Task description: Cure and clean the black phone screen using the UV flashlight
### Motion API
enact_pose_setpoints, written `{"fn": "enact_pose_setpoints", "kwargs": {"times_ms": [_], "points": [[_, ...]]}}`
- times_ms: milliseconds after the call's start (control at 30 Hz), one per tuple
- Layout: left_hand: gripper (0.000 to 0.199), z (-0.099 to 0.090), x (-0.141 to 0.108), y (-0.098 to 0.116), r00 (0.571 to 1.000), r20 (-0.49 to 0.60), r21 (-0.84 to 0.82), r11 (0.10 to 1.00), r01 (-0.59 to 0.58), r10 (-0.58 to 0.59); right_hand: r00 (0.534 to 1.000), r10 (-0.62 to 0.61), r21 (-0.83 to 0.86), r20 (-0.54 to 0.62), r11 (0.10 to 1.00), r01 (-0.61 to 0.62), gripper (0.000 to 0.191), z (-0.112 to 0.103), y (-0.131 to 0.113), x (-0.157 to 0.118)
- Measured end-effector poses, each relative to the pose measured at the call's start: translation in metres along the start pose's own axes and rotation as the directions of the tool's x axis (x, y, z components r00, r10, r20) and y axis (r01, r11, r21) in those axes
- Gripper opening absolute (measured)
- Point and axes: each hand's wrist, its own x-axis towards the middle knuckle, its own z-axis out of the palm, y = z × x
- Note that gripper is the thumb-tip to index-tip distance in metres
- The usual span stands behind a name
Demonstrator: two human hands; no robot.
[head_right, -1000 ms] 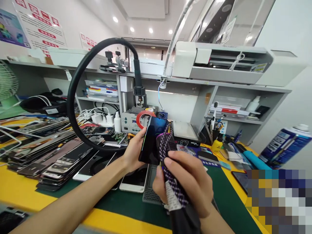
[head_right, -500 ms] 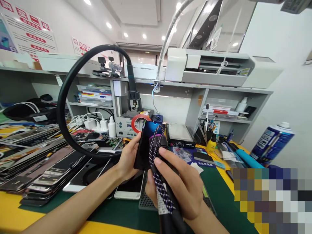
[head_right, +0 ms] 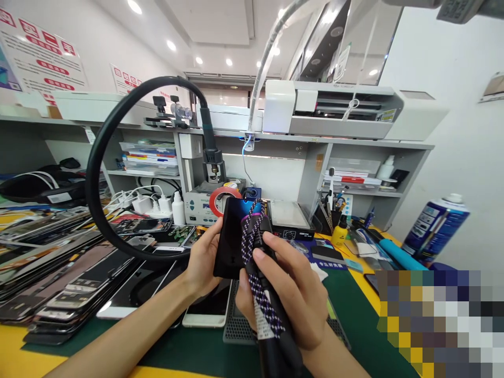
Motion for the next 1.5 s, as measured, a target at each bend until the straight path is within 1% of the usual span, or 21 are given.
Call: {"fn": "enact_pose_setpoints", "kwargs": {"times_ms": [100, 133, 267, 367, 433, 533, 600, 733, 900, 1033, 1100, 1233, 1400, 1500], "points": [[0.047, 0.006, 0.000, -0.001, 0.995, -0.055, -0.009, 0.996, -0.085, 0.084, 0.999, -0.008, 0.025, 0.039, 1.000, 0.007, 0.041, 0.001, 0.001, -0.001], [0.047, 0.008, 0.000, -0.001, 0.993, -0.073, -0.013, 0.995, -0.098, 0.097, 0.999, -0.008, 0.038, 0.053, 0.999, 0.006, 0.042, 0.001, 0.001, -0.002], [0.047, 0.013, -0.001, -0.001, 0.987, -0.135, -0.030, 0.995, -0.094, 0.089, 0.994, -0.018, 0.108, 0.109, 0.994, 0.006, 0.047, 0.001, 0.003, -0.004], [0.047, 0.013, -0.002, 0.000, 0.985, -0.164, -0.023, 0.998, -0.055, 0.051, 0.996, -0.019, 0.085, 0.090, 0.996, 0.012, 0.047, 0.004, 0.003, -0.004], [0.047, 0.012, -0.003, 0.000, 0.989, -0.142, -0.022, 0.999, -0.037, 0.033, 0.999, -0.012, 0.067, 0.050, 0.998, 0.009, 0.047, 0.005, 0.003, -0.003], [0.048, 0.011, -0.002, -0.001, 0.995, -0.084, -0.028, 0.998, -0.060, 0.057, 0.999, 0.001, 0.079, 0.052, 0.997, -0.005, 0.048, 0.007, 0.003, -0.001], [0.048, 0.010, -0.001, -0.002, 0.996, -0.070, -0.030, 0.998, -0.055, 0.053, 0.998, -0.006, 0.081, 0.065, 0.997, 0.001, 0.048, 0.008, 0.002, -0.001], [0.049, 0.011, 0.000, -0.002, 0.994, -0.105, -0.022, 0.999, -0.047, 0.044, 0.996, -0.021, 0.095, 0.084, 0.995, 0.013, 0.046, 0.005, -0.001, -0.002], [0.048, 0.012, -0.002, 0.001, 0.993, -0.101, -0.027, 0.997, -0.070, 0.067, 0.994, -0.002, 0.127, 0.112, 0.992, -0.013, 0.039, -0.004, -0.010, 0.000], [0.044, 0.013, -0.003, 0.004, 0.985, -0.141, -0.012, 0.995, -0.102, 0.099, 0.989, -0.019, 0.125, 0.144, 0.992, 0.001, 0.033, -0.011, -0.016, 0.000], [0.045, 0.013, -0.003, 0.004, 0.986, -0.134, -0.004, 0.995, -0.102, 0.101, 0.988, -0.020, 0.138, 0.153, 0.990, -0.001, 0.033, -0.013, -0.017, -0.001], [0.054, 0.010, -0.001, 0.005, 0.997, -0.048, 0.035, 0.998, -0.058, 0.060, 0.985, -0.036, 0.174, 0.171, 0.985, 0.006, 0.034, -0.013, -0.017, -0.006], [0.067, 0.005, 0.000, 0.009, 1.000, -0.001, 0.067, 0.998, -0.019, 0.019, 0.975, -0.074, 0.221, 0.210, 0.975, 0.026, 0.029, -0.013, -0.023, -0.013], [0.071, 0.004, 0.000, 0.010, 1.000, 0.022, 0.064, 0.998, -0.014, 0.013, 0.981, -0.023, 0.249, 0.193, 0.968, -0.026, 0.027, -0.011, -0.031, -0.015]]}}
